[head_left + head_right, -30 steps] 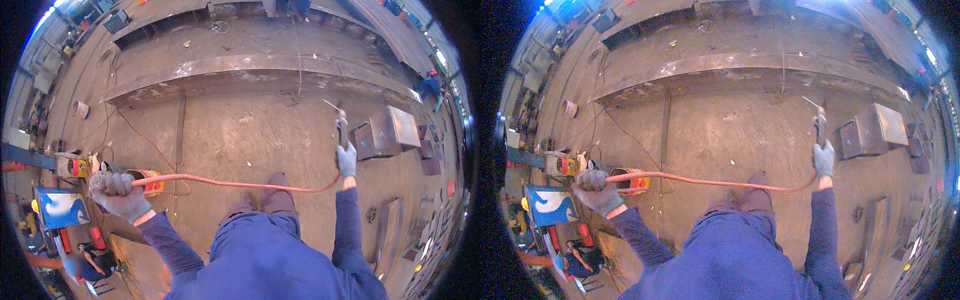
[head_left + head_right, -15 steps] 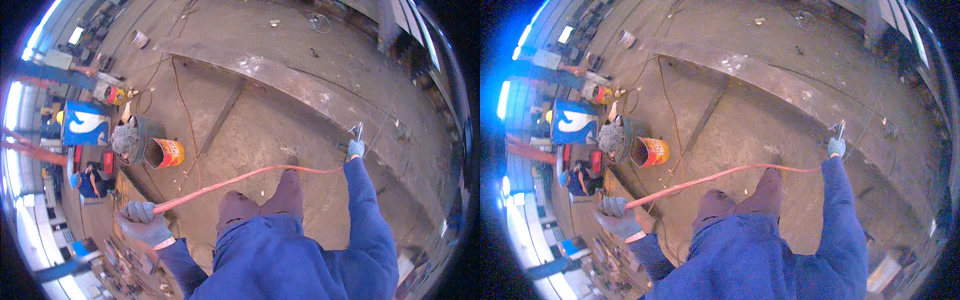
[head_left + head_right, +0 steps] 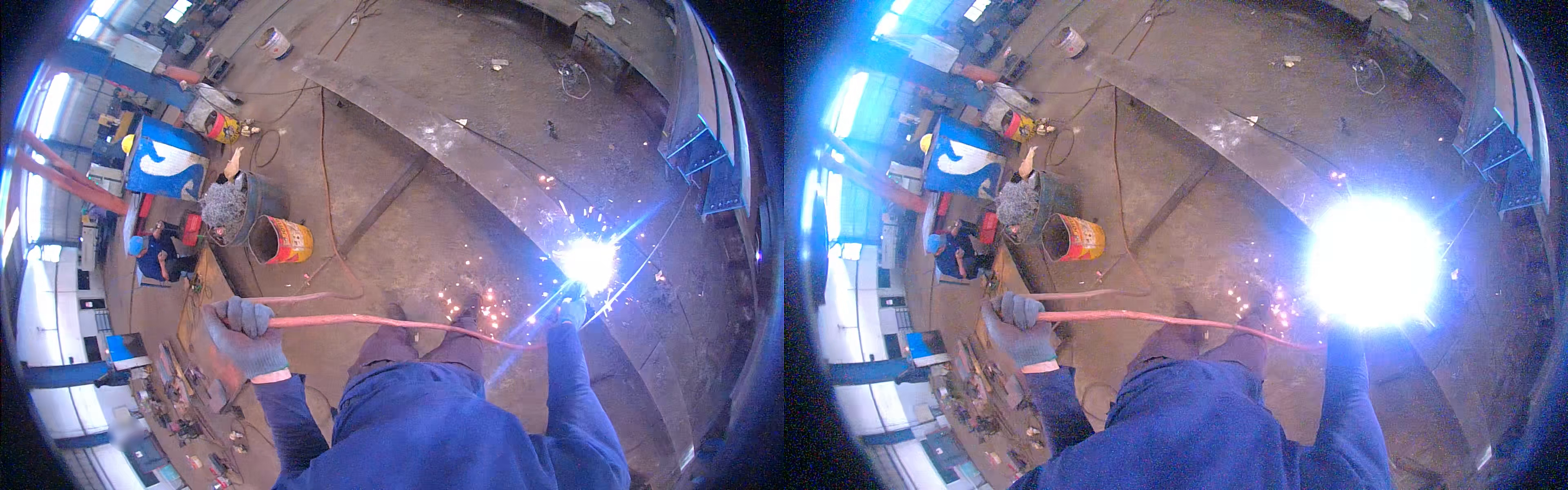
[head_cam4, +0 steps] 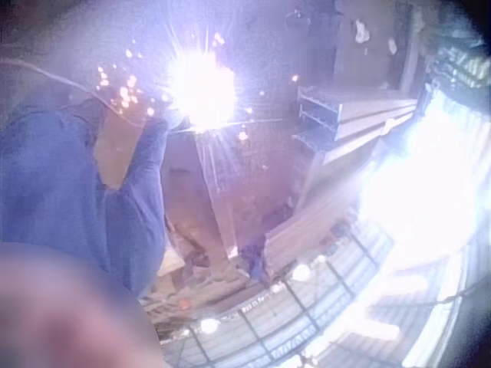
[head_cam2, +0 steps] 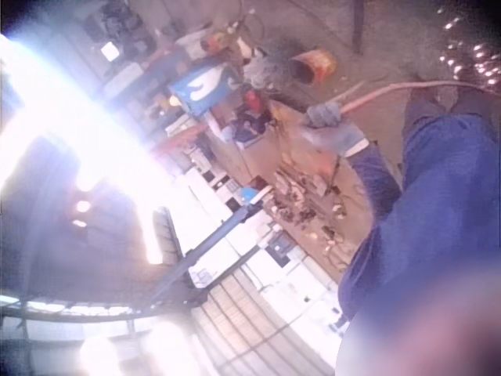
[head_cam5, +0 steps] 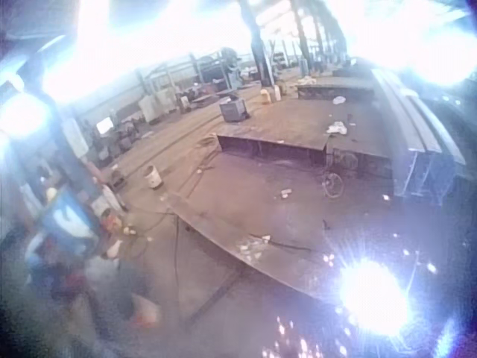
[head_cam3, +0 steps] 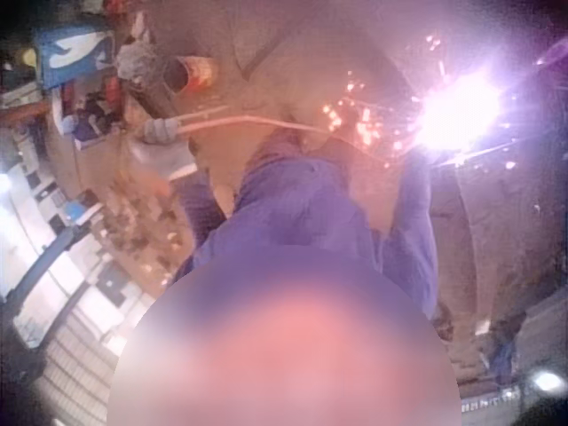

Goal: The person uses a handheld cutting torch to cut a long metal bar and a large metal sheet in a workshop. They reposition the pieces between cuts and move around the workspace to access different sections.

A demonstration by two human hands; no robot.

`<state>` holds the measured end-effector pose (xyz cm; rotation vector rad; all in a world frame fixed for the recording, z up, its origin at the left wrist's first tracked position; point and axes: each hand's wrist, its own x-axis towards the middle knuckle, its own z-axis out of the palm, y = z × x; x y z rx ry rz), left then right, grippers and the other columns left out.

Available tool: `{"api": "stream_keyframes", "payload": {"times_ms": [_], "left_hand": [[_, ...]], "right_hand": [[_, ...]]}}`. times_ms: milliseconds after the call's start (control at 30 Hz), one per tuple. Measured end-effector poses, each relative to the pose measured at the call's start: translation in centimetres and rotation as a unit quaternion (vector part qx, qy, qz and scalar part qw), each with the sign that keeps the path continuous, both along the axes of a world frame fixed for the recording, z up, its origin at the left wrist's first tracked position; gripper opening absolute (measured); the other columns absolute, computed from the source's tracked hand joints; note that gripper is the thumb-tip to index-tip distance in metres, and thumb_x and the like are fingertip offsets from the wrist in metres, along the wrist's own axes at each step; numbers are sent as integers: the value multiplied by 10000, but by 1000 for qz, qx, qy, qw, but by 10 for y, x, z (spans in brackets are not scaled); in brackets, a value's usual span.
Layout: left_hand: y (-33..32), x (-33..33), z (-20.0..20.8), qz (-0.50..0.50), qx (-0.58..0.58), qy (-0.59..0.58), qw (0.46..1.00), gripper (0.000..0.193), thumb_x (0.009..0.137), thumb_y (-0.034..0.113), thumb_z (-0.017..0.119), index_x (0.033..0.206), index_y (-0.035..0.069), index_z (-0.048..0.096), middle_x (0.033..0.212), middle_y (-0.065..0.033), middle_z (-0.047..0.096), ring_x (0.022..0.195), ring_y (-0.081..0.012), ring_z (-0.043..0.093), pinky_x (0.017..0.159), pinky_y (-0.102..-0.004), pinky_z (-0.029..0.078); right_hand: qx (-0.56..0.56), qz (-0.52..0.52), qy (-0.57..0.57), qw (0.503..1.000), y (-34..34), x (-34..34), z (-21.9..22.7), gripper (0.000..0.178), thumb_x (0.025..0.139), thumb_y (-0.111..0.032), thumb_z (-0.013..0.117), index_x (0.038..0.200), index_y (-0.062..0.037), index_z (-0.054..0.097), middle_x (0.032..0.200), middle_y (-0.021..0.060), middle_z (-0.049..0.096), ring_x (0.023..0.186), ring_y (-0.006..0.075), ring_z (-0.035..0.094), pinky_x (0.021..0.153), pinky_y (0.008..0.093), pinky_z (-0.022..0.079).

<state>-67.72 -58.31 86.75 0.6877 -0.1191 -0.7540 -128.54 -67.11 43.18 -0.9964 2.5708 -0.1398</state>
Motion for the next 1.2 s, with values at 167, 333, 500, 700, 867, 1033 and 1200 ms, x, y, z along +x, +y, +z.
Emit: {"api": "stream_keyframes", "payload": {"times_ms": [167, 333, 500, 700, 867, 1033, 1200], "left_hand": [[-3, 12, 1, -107, -77, -35, 991, 485, 1121, 396, 450, 699, 183, 345, 540, 53, 247, 406, -93, 194, 370, -290, 224], [6, 28, -5, -57, -20, -19, 998, 480, 1128, 404, 437, 711, 173, 380, 549, 42, 255, 405, -99, 202, 379, -298, 221], [73, 64, -11, -82, -49, -48, 994, 470, 1127, 355, 435, 702, 167, 367, 561, 33, 278, 426, -112, 199, 398, -315, 240], [127, 128, -42, 60, 39, -36, 997, 477, 1134, 375, 413, 693, 195, 383, 526, 57, 240, 389, -90, 175, 352, -283, 202], [178, 187, -64, 320, 315, 16, 893, 373, 1103, 367, 464, 779, 184, 441, 524, 58, 244, 390, -90, 169, 358, -279, 208], [257, 239, -125, 300, 279, 70, 909, 442, 1054, 463, 552, 728, 204, 403, 509, 57, 263, 388, -100, 197, 375, -279, 201], [275, 231, -195, 365, 413, 145, 822, 545, 1059, 481, 542, 642, 211, 317, 498, 52, 252, 388, -107, 202, 390, -294, 181]], "right_hand": [[-51, 43, -64, 996, 20, 39, 20, 497, 910, -249, 642, 1320, 28, 591, 1120, 301, 730, 1046, 469, 714, 913, 511, 558], [-79, -12, -4, 997, -6, -17, -50, 441, 901, -278, 635, 1169, 71, 668, 1037, 286, 740, 977, 432, 734, 869, 534, 560], [21, 58, -135, 989, 5, 81, 6, 457, 868, -250, 648, 1177, 87, 653, 1100, 296, 727, 1021, 431, 721, 898, 514, 556], [-142, 98, -40, 984, 12, 140, -5, 453, 878, -251, 654, 1222, 44, 651, 1087, 279, 725, 1017, 441, 712, 893, 493, 543], [-188, 170, -112, 961, -17, 231, 18, 378, 891, -234, 682, 1158, 31, 642, 964, 219, 725, 882, 378, 717, 808, 479, 545], [-60, 112, -393, 911, -79, 383, 39, 333, 880, -188, 699, 1142, 14, 654, 928, 164, 742, 878, 279, 734, 781, 430, 560], [-66, 382, -177, 905, -150, 517, -118, 488, 875, -334, 688, 1228, -7, 612, 1038, 312, 719, 994, 496, 701, 856, 538, 546]]}}
